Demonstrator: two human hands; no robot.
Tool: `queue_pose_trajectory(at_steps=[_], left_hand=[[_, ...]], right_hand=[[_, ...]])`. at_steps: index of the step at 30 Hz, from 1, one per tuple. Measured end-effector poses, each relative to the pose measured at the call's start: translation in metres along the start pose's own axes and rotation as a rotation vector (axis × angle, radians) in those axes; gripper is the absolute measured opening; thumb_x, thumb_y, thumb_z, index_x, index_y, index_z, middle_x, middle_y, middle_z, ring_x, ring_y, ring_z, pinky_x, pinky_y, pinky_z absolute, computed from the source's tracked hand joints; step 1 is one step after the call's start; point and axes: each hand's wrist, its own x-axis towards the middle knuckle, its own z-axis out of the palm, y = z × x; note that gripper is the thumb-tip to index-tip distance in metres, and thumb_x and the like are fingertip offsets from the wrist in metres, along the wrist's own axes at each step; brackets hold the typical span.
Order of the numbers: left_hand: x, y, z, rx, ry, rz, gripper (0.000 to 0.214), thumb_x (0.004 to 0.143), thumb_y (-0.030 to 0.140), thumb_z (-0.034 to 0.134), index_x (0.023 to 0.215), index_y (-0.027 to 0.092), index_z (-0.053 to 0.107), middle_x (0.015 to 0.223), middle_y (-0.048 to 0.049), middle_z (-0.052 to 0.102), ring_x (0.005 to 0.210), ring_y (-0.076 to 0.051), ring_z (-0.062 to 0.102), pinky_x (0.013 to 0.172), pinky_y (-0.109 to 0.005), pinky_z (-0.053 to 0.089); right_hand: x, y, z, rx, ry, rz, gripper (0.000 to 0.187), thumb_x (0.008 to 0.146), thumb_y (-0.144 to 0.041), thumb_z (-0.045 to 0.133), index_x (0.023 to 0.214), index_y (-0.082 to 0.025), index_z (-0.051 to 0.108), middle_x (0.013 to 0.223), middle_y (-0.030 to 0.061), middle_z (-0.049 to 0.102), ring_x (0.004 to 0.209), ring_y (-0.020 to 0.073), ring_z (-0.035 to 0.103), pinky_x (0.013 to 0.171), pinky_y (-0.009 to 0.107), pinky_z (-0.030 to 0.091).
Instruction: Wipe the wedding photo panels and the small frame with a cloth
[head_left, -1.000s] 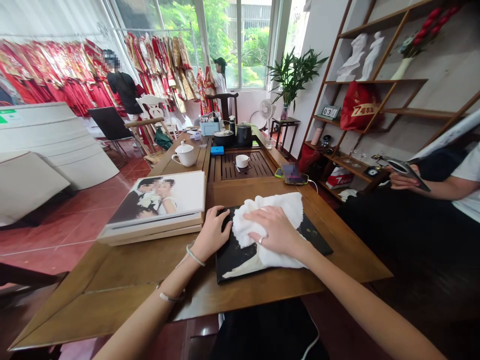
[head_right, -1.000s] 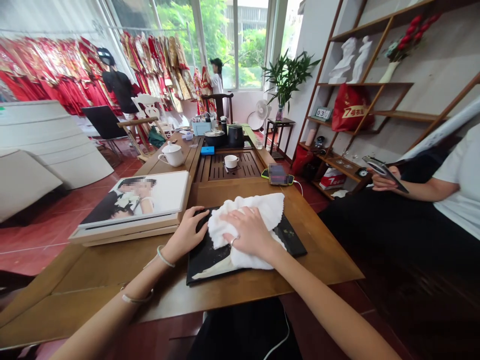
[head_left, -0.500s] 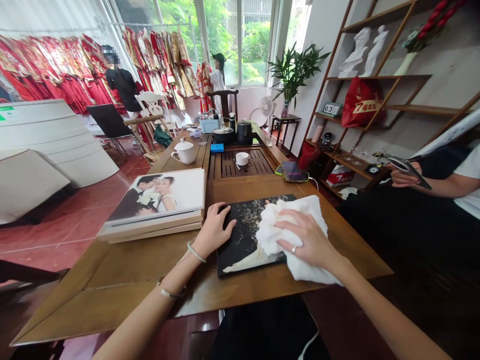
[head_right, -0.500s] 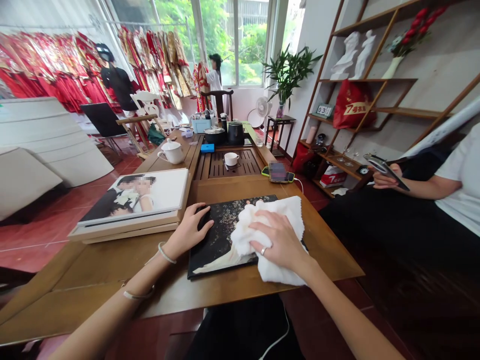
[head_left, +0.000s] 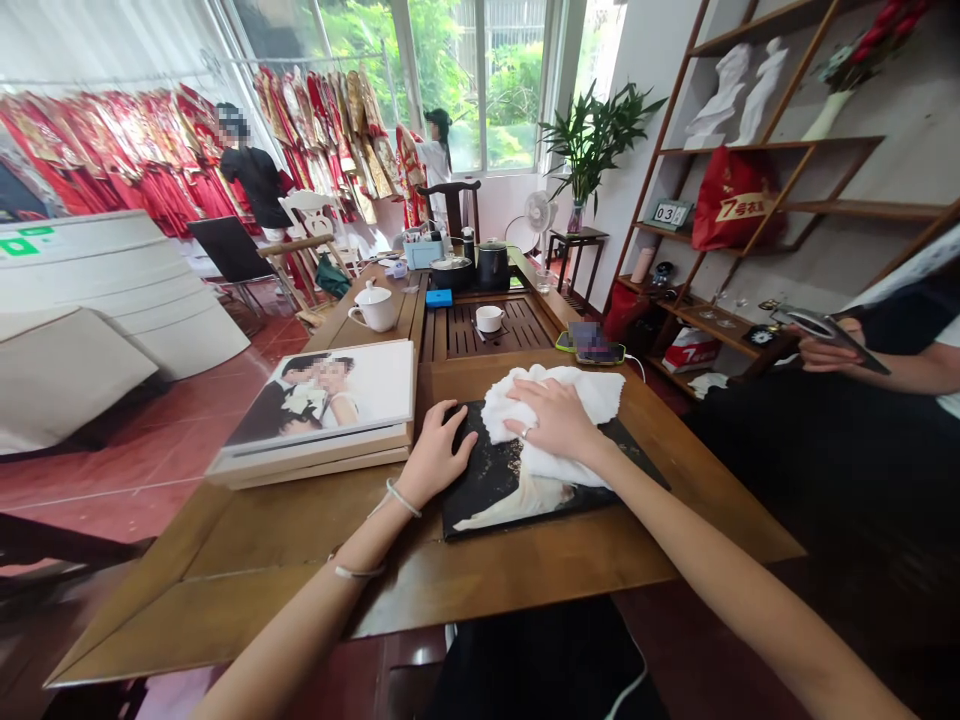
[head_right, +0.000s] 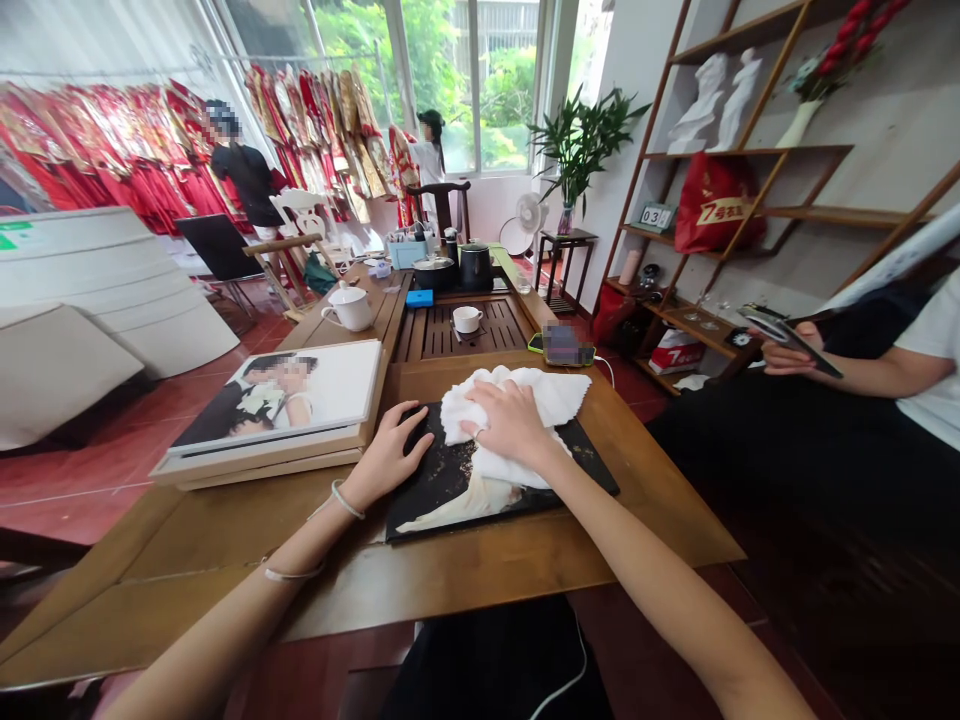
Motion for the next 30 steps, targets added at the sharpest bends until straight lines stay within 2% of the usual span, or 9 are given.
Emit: queue_pose_trajectory(at_steps=[3,6,9,12,15,18,23,25,30], left_hand=[[-0.002,0.001,-0.002,-0.014,-0.030,-0.035,0.046,0.093,0.030,0.044,0.131,0.007,0.055,0.138,-0.0204,0.042,0.134,-0.032,0.042,0.117,-0.049,0.031],[-0.003,-0.001,-0.001,-0.040,-0.030,-0.024,0.046,0.089,0.024,0.046,0.133,0.011,0.054,0.138,-0.0182,0.041,0.135,-0.031,0.042,0.116,-0.049,0.033],[-0.004,-0.005,0.000,-0.058,-0.050,0.000,0.050,0.086,0.022,0.051,0.135,0.013,0.052,0.139,-0.0182,0.039,0.137,-0.032,0.040,0.115,-0.050,0.034],[-0.004,-0.008,0.001,-0.059,-0.072,0.006,0.051,0.086,0.023,0.052,0.136,0.011,0.051,0.141,-0.0197,0.037,0.138,-0.033,0.037,0.116,-0.051,0.033],[-0.004,-0.009,0.002,-0.049,-0.049,0.015,0.048,0.089,0.025,0.049,0.136,0.013,0.051,0.141,-0.0182,0.038,0.139,-0.032,0.037,0.117,-0.052,0.032],[-0.004,-0.008,0.003,-0.035,-0.023,0.015,0.046,0.091,0.026,0.048,0.135,0.015,0.052,0.140,-0.0168,0.040,0.138,-0.031,0.038,0.117,-0.052,0.031],[-0.003,-0.006,0.002,-0.017,-0.029,0.009,0.046,0.091,0.027,0.046,0.133,0.010,0.053,0.140,-0.0199,0.040,0.139,-0.033,0.038,0.118,-0.052,0.031],[-0.003,-0.006,0.002,-0.020,-0.026,0.011,0.045,0.092,0.027,0.046,0.133,0.011,0.053,0.141,-0.0196,0.041,0.139,-0.033,0.038,0.118,-0.051,0.031],[-0.003,-0.008,0.003,-0.031,-0.027,0.015,0.046,0.091,0.027,0.047,0.135,0.014,0.053,0.142,-0.0177,0.040,0.140,-0.032,0.036,0.118,-0.051,0.031]], right_hand=[[-0.008,-0.007,-0.009,0.017,-0.118,-0.113,0.075,0.076,-0.064,0.066,0.139,-0.024,0.053,0.156,0.0117,0.035,0.132,0.0422,0.040,0.101,0.060,0.036],[-0.023,-0.005,-0.020,0.095,-0.212,-0.252,0.096,0.068,-0.063,0.074,0.149,-0.025,0.039,0.159,0.0141,0.027,0.138,0.0401,0.034,0.107,0.056,0.034],[-0.036,-0.005,-0.024,0.162,-0.223,-0.363,0.093,0.073,-0.058,0.073,0.151,-0.028,0.034,0.157,0.0121,0.032,0.140,0.0344,0.034,0.111,0.052,0.032],[-0.045,-0.006,-0.020,0.189,-0.161,-0.403,0.077,0.078,-0.055,0.069,0.146,-0.026,0.044,0.151,0.0114,0.044,0.135,0.0307,0.042,0.110,0.048,0.034],[-0.051,0.000,-0.014,0.164,-0.030,-0.328,0.067,0.081,-0.054,0.067,0.140,-0.024,0.051,0.142,0.0113,0.053,0.130,0.0304,0.047,0.107,0.049,0.037],[-0.055,0.014,-0.009,0.061,0.082,-0.112,0.059,0.087,-0.055,0.059,0.138,-0.027,0.053,0.132,0.0114,0.060,0.125,0.0338,0.049,0.106,0.057,0.034],[-0.069,0.034,-0.012,0.062,0.085,0.184,0.073,0.091,-0.059,0.047,0.151,-0.021,0.032,0.149,0.0197,0.040,0.136,0.0403,0.037,0.101,0.057,0.041],[-0.077,0.036,-0.020,0.125,0.031,0.141,0.082,0.085,-0.060,0.056,0.153,-0.023,0.028,0.152,0.0184,0.035,0.138,0.0406,0.036,0.102,0.055,0.042],[-0.082,0.030,-0.039,0.304,0.028,-0.043,0.079,0.080,-0.054,0.066,0.150,-0.033,0.035,0.143,0.0107,0.049,0.113,0.0307,0.059,0.094,0.048,0.051]])
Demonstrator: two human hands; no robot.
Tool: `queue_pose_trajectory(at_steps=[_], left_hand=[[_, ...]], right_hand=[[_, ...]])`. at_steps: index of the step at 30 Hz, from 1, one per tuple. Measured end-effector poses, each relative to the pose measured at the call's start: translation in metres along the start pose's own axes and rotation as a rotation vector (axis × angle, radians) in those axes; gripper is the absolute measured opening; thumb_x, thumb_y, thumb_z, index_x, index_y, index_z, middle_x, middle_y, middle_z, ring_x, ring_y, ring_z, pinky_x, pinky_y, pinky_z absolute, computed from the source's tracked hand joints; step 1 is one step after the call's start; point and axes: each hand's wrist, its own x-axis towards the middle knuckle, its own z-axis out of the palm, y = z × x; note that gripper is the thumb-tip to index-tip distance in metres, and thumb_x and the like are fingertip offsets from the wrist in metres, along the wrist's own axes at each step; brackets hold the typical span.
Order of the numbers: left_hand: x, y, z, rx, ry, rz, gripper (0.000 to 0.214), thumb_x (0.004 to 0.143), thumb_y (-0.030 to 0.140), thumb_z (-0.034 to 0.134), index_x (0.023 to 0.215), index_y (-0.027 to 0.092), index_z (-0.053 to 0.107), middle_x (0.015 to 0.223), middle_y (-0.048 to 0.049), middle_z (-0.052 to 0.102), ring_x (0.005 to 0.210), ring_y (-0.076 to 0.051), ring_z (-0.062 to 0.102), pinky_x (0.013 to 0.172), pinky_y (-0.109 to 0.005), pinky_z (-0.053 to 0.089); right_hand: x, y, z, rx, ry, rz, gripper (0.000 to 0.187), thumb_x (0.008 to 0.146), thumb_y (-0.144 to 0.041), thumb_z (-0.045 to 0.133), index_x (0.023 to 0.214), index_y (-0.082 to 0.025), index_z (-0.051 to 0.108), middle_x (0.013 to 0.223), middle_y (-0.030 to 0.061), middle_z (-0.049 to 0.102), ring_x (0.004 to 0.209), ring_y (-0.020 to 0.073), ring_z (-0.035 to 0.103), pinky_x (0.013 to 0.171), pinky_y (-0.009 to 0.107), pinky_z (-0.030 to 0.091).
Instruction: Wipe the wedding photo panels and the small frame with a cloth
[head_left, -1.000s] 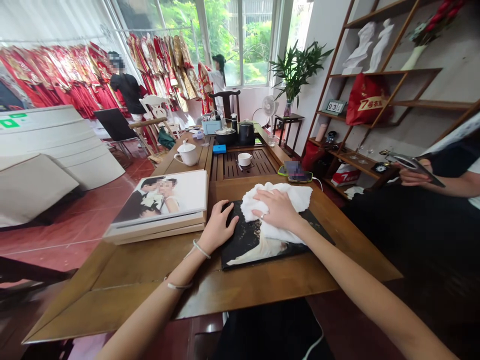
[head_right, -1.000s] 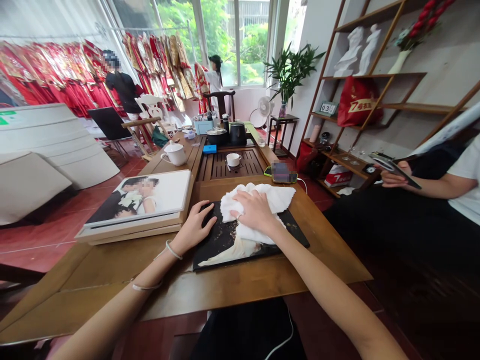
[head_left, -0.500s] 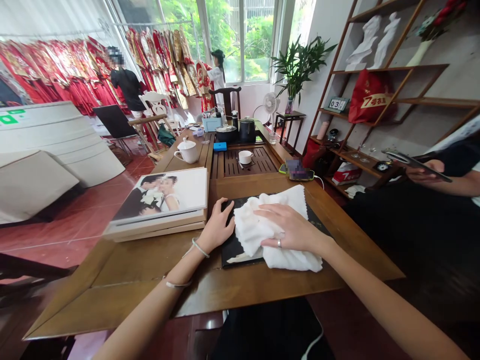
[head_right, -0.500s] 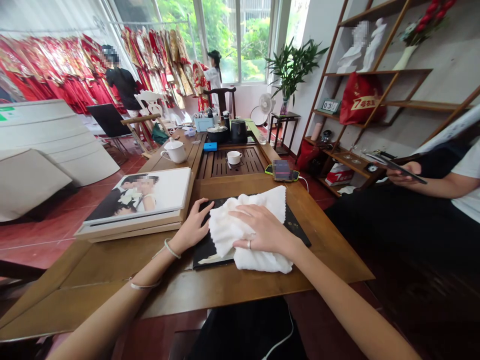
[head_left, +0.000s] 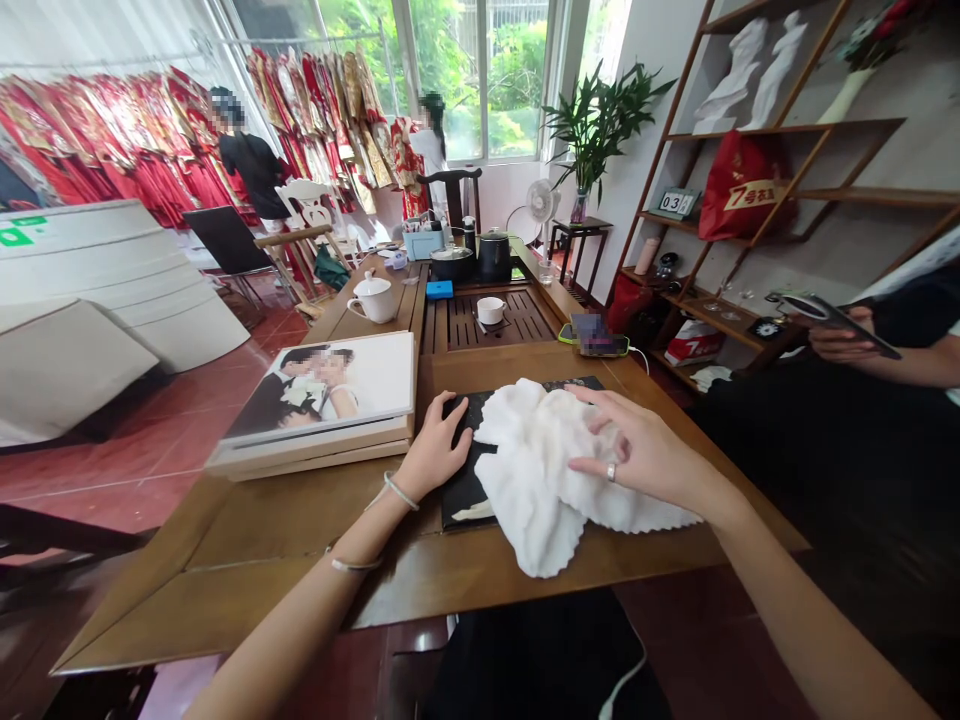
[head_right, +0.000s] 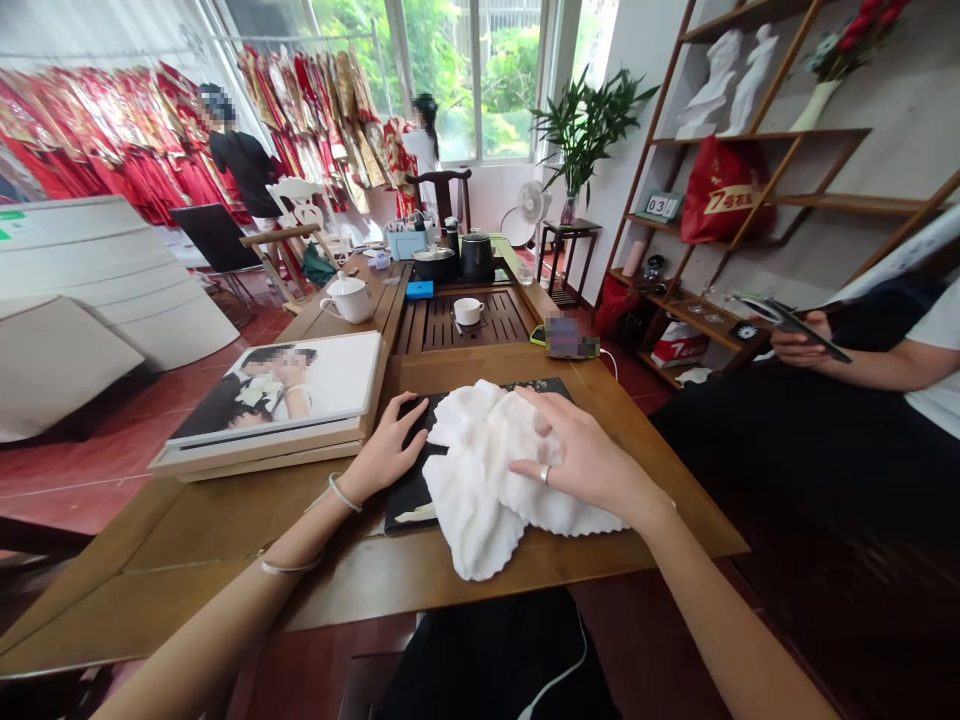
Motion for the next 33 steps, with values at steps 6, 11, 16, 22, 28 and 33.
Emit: queue_pose_trajectory(at_steps=[6,11,16,22,28,33], left_hand=[[0.000,-0.001,0.000,0.008,0.000,0.005,0.045,0.092,0.028,0.047,0.134,0.014,0.053,0.142,-0.0181,0.040,0.140,-0.032,0.036,0.117,-0.052,0.032],[0.000,0.001,-0.002,0.011,-0.020,0.006,0.046,0.093,0.028,0.045,0.135,0.013,0.051,0.142,-0.0180,0.039,0.141,-0.032,0.035,0.118,-0.051,0.030],[0.000,0.002,-0.002,0.013,-0.028,-0.004,0.046,0.092,0.027,0.045,0.135,0.012,0.051,0.142,-0.0184,0.038,0.141,-0.033,0.035,0.119,-0.051,0.029],[0.000,0.002,-0.002,0.012,-0.017,0.000,0.045,0.092,0.027,0.045,0.134,0.012,0.051,0.142,-0.0188,0.038,0.141,-0.033,0.035,0.119,-0.051,0.029],[0.000,0.001,-0.002,0.018,-0.037,0.007,0.047,0.093,0.027,0.043,0.136,0.011,0.050,0.143,-0.0189,0.037,0.142,-0.033,0.033,0.119,-0.051,0.028],[0.001,0.002,-0.002,0.028,-0.052,-0.003,0.047,0.093,0.028,0.042,0.136,0.010,0.049,0.144,-0.0195,0.036,0.142,-0.033,0.032,0.119,-0.051,0.028]], right_hand=[[0.017,-0.002,0.025,-0.197,-0.094,-0.273,0.077,0.074,-0.061,0.070,0.143,-0.036,0.047,0.153,0.0094,0.039,0.139,0.0386,0.033,0.111,0.067,0.022],[0.020,0.005,0.040,-0.284,0.054,-0.059,0.061,0.084,-0.056,0.061,0.138,-0.029,0.053,0.130,0.0114,0.060,0.124,0.0349,0.049,0.108,0.062,0.030],[0.030,0.016,0.035,-0.406,0.125,0.190,0.059,0.085,-0.062,0.054,0.132,-0.025,0.055,0.133,0.0162,0.055,0.126,0.0419,0.043,0.100,0.081,0.018],[0.064,0.017,0.035,-0.296,-0.028,0.079,0.061,0.086,-0.059,0.056,0.138,-0.027,0.048,0.152,0.0124,0.039,0.137,0.0378,0.035,0.107,0.071,0.024],[0.053,0.000,0.041,-0.277,-0.076,-0.131,0.064,0.081,-0.062,0.062,0.138,-0.033,0.052,0.141,0.0128,0.052,0.131,0.0371,0.044,0.108,0.065,0.025],[0.010,-0.008,0.035,-0.204,-0.078,-0.321,0.058,0.081,-0.062,0.063,0.131,-0.032,0.058,0.136,0.0115,0.056,0.129,0.0331,0.047,0.111,0.061,0.026]])
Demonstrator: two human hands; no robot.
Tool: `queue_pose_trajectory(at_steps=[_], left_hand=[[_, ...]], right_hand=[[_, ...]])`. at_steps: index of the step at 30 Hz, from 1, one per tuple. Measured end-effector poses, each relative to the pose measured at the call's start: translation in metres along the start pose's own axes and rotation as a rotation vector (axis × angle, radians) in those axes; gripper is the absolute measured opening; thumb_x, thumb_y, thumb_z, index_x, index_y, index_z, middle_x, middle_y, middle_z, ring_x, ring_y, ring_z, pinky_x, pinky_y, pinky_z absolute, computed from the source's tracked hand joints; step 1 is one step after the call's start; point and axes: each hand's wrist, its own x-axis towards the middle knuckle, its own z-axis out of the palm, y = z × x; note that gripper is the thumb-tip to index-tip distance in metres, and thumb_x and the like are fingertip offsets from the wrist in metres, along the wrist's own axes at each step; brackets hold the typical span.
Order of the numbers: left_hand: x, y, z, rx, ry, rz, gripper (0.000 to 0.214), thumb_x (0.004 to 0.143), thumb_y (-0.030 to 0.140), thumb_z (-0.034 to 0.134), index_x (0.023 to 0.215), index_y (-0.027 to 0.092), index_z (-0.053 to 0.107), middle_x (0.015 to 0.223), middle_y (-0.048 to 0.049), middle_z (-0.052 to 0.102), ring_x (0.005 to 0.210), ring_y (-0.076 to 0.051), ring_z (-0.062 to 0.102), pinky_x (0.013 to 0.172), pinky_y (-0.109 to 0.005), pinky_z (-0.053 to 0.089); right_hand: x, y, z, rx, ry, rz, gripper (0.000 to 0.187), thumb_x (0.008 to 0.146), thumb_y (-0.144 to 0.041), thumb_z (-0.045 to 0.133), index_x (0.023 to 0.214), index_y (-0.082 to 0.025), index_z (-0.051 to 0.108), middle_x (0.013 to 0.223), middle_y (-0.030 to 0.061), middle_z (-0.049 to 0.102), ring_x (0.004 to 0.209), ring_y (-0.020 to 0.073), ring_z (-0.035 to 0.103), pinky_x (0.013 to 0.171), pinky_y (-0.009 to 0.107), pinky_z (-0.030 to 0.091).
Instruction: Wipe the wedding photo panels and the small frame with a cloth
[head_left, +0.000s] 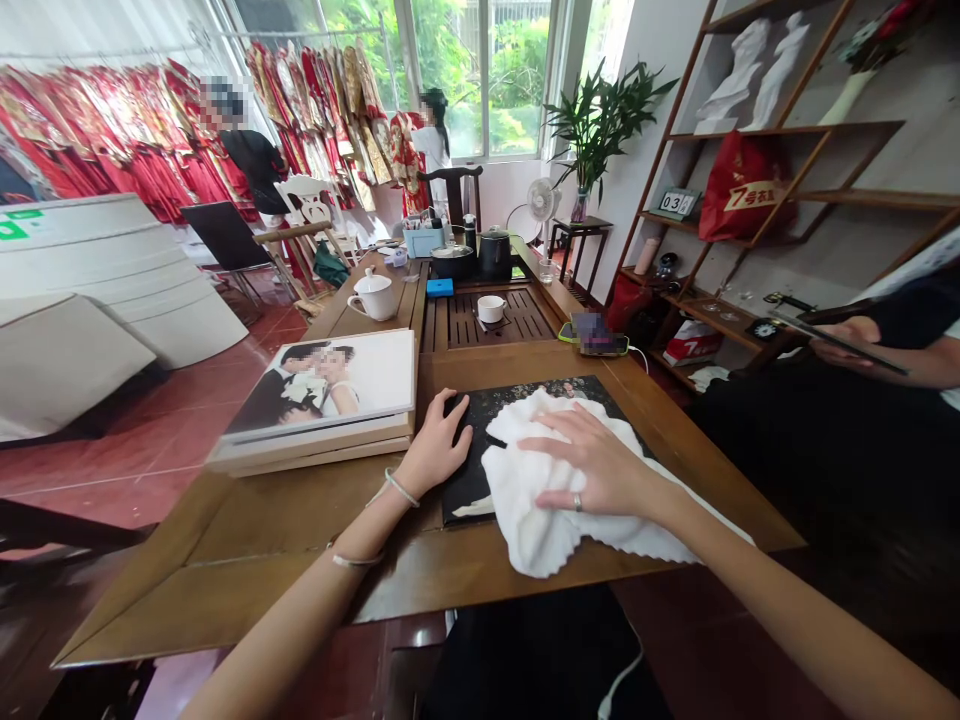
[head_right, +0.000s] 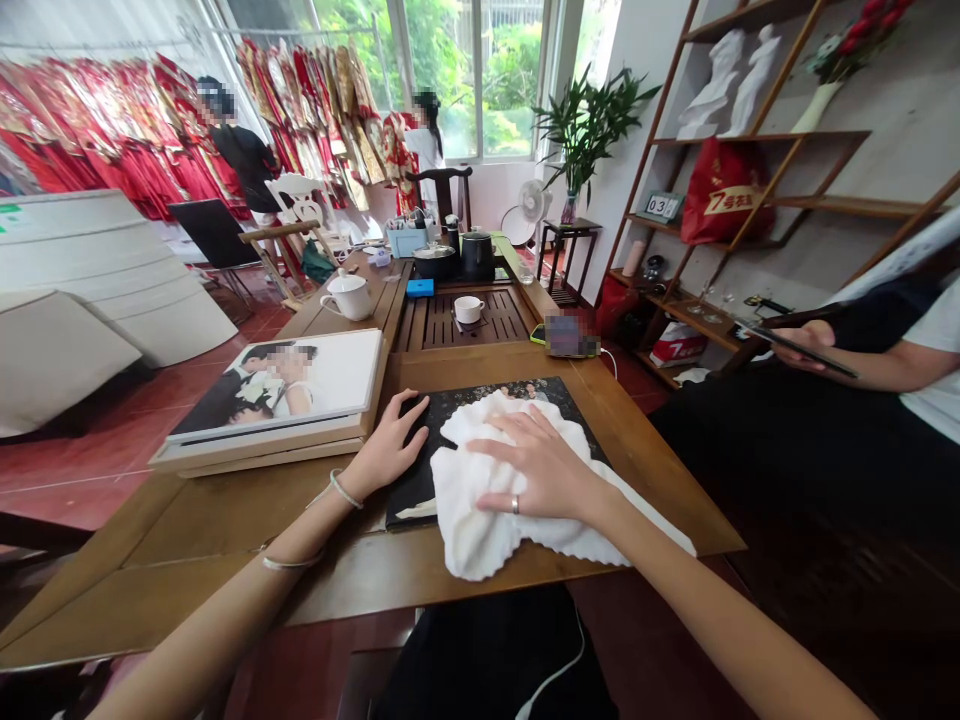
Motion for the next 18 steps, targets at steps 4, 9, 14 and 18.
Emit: queue_pose_trajectory(at_steps=[4,9,14,18], left_hand=[[0.000,0.001,-0.001,0.009,-0.019,-0.008,0.048,0.093,0.029,0.041,0.136,0.008,0.049,0.144,-0.0211,0.035,0.142,-0.034,0.031,0.120,-0.051,0.027],[0.001,0.001,-0.001,0.008,-0.022,-0.015,0.049,0.093,0.029,0.041,0.136,0.006,0.049,0.144,-0.0210,0.035,0.143,-0.034,0.031,0.120,-0.049,0.026],[0.001,0.000,0.000,0.011,-0.011,0.001,0.048,0.094,0.029,0.041,0.136,0.009,0.049,0.144,-0.0204,0.036,0.142,-0.034,0.032,0.119,-0.051,0.028],[0.000,-0.001,0.000,0.005,-0.004,0.000,0.048,0.093,0.029,0.042,0.135,0.009,0.050,0.144,-0.0213,0.036,0.142,-0.034,0.033,0.118,-0.053,0.029]], right_hand=[[-0.024,0.012,-0.004,-0.066,0.059,0.114,0.051,0.085,-0.058,0.060,0.127,-0.030,0.061,0.133,0.0105,0.059,0.125,0.0327,0.051,0.108,0.057,0.032],[-0.020,0.044,-0.009,-0.147,0.109,0.384,0.045,0.087,-0.056,0.056,0.123,-0.028,0.062,0.120,0.0099,0.064,0.112,0.0319,0.058,0.096,0.050,0.044],[0.015,0.050,-0.009,-0.233,0.052,0.485,0.048,0.087,-0.058,0.053,0.122,-0.027,0.062,0.110,0.0119,0.064,0.105,0.0336,0.059,0.087,0.047,0.047],[0.036,0.043,-0.001,-0.176,0.047,0.360,0.046,0.087,-0.055,0.056,0.122,-0.025,0.062,0.117,0.0125,0.062,0.111,0.0333,0.056,0.097,0.051,0.042]])
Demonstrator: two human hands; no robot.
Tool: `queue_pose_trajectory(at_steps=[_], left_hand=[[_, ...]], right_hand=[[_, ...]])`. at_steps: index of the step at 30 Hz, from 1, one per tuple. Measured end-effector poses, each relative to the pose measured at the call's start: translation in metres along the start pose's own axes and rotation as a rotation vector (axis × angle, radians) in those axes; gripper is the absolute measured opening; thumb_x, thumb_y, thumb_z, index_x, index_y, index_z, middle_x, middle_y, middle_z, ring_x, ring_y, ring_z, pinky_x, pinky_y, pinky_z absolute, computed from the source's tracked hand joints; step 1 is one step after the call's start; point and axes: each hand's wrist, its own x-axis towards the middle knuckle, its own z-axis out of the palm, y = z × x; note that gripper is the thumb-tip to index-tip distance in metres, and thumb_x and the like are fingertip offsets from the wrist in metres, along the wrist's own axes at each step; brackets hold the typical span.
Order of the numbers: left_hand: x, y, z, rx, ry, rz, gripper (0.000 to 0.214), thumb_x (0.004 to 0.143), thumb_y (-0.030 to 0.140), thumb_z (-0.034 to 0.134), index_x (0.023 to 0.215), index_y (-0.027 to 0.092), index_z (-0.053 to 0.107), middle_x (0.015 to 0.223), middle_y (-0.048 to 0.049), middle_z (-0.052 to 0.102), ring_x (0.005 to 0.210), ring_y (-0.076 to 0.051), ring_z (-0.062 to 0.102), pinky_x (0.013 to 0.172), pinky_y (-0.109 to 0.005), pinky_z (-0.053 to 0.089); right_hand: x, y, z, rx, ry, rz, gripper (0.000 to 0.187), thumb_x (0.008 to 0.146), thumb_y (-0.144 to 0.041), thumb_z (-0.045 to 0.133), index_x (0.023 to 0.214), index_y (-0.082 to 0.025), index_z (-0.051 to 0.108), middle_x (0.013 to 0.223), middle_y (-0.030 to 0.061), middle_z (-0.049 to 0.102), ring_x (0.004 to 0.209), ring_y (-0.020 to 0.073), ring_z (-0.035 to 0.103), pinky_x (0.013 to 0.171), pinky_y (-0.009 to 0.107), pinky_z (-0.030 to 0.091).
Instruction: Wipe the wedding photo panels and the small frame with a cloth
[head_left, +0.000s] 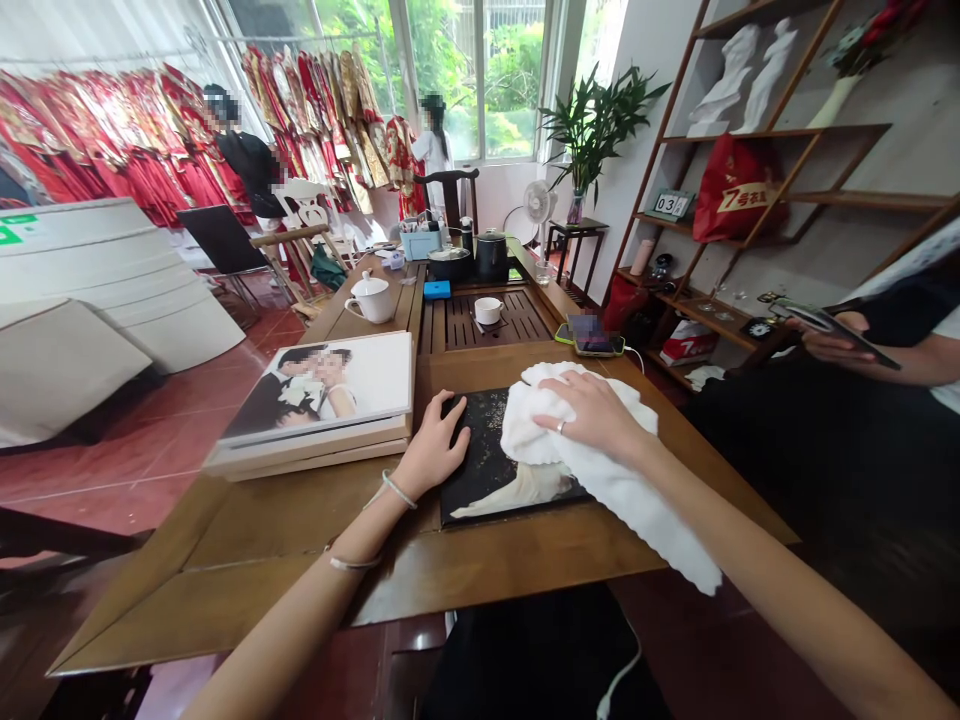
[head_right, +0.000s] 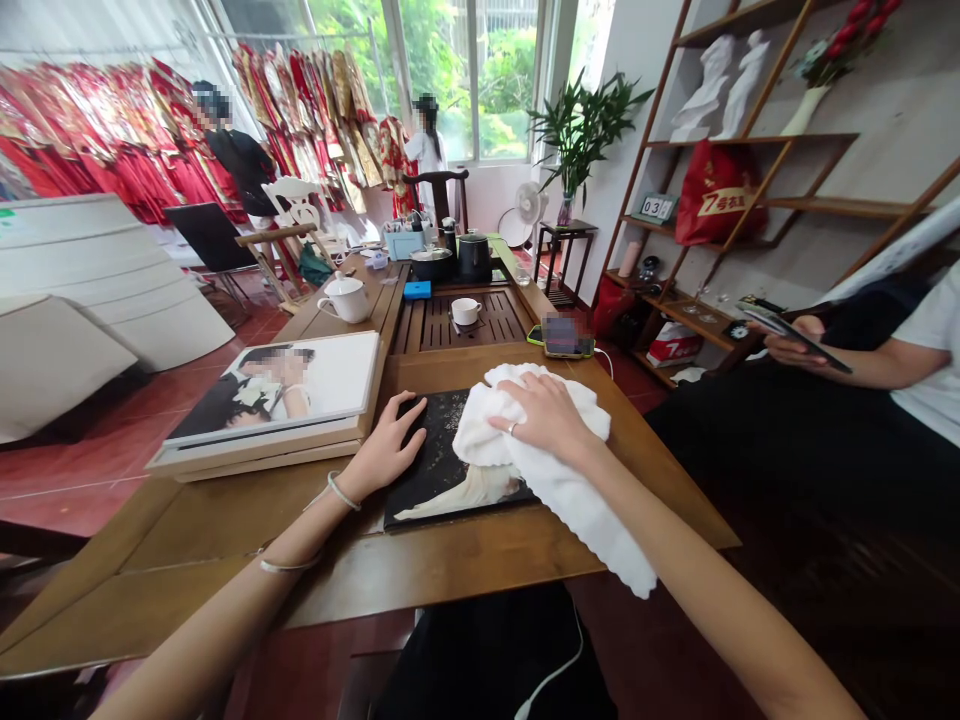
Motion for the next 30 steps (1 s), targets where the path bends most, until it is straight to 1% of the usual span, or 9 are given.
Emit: queue_pose_trajectory(at_steps=[2,5,8,13,17,20,22,27,30], left_hand=[[0.000,-0.001,0.000,-0.009,0.008,0.002,0.047,0.093,0.029,0.043,0.135,0.010,0.051,0.144,-0.0207,0.037,0.142,-0.034,0.033,0.118,-0.053,0.029],[0.000,-0.001,0.001,-0.026,0.026,0.014,0.046,0.093,0.029,0.043,0.135,0.013,0.051,0.144,-0.0185,0.038,0.141,-0.033,0.034,0.118,-0.053,0.029],[0.000,-0.001,0.000,-0.027,0.019,0.011,0.047,0.093,0.030,0.043,0.136,0.012,0.050,0.144,-0.0192,0.037,0.142,-0.033,0.033,0.119,-0.052,0.029],[0.000,0.000,-0.001,-0.011,-0.007,0.001,0.048,0.093,0.030,0.042,0.136,0.010,0.049,0.144,-0.0198,0.035,0.142,-0.034,0.032,0.119,-0.052,0.028],[0.000,0.002,-0.001,-0.008,-0.002,0.006,0.048,0.093,0.029,0.042,0.136,0.009,0.049,0.144,-0.0200,0.035,0.142,-0.034,0.032,0.120,-0.050,0.027],[-0.001,0.002,-0.001,-0.017,0.010,0.006,0.048,0.092,0.029,0.042,0.135,0.009,0.050,0.143,-0.0201,0.036,0.141,-0.034,0.033,0.119,-0.051,0.027],[-0.001,0.002,-0.001,-0.023,0.019,0.012,0.047,0.092,0.029,0.043,0.136,0.012,0.050,0.143,-0.0182,0.037,0.141,-0.033,0.033,0.119,-0.052,0.028],[0.000,0.000,0.000,-0.022,0.009,0.010,0.047,0.093,0.029,0.043,0.136,0.011,0.049,0.142,-0.0182,0.036,0.141,-0.032,0.032,0.120,-0.051,0.027],[0.000,0.000,0.001,-0.041,0.032,0.014,0.046,0.092,0.029,0.044,0.135,0.013,0.050,0.142,-0.0172,0.037,0.141,-0.032,0.034,0.119,-0.052,0.028]], right_hand=[[0.000,-0.006,0.002,0.065,-0.004,-0.117,0.043,0.086,-0.052,0.058,0.121,-0.026,0.062,0.120,0.0108,0.062,0.112,0.0317,0.056,0.101,0.051,0.039],[-0.011,-0.012,0.000,0.155,-0.020,-0.279,0.041,0.085,-0.047,0.062,0.120,-0.027,0.061,0.125,0.0091,0.060,0.117,0.0307,0.053,0.105,0.052,0.037],[-0.031,-0.013,-0.007,0.208,-0.028,-0.342,0.040,0.084,-0.042,0.063,0.121,-0.027,0.060,0.129,0.0094,0.058,0.121,0.0303,0.052,0.107,0.054,0.035],[-0.069,0.004,-0.015,0.200,-0.015,-0.351,0.038,0.085,-0.041,0.063,0.121,-0.029,0.061,0.131,0.0092,0.058,0.123,0.0305,0.051,0.106,0.053,0.037],[-0.079,0.027,-0.010,0.134,0.075,-0.212,0.037,0.087,-0.043,0.059,0.120,-0.027,0.062,0.128,0.0106,0.060,0.122,0.0324,0.053,0.103,0.054,0.040],[-0.068,0.041,-0.004,0.129,0.115,-0.089,0.038,0.088,-0.045,0.056,0.121,-0.026,0.062,0.125,0.0103,0.062,0.118,0.0318,0.055,0.097,0.050,0.046],[-0.053,0.046,0.000,0.121,0.104,-0.039,0.039,0.088,-0.047,0.055,0.120,-0.026,0.062,0.125,0.0100,0.062,0.117,0.0317,0.056,0.096,0.049,0.047],[-0.007,0.051,0.006,0.098,0.057,-0.011,0.044,0.085,-0.053,0.057,0.120,-0.025,0.062,0.124,0.0095,0.062,0.116,0.0320,0.055,0.100,0.050,0.044],[0.012,0.054,0.010,0.132,0.050,0.005,0.044,0.083,-0.053,0.061,0.119,-0.027,0.061,0.127,0.0072,0.062,0.119,0.0312,0.055,0.102,0.050,0.043]])
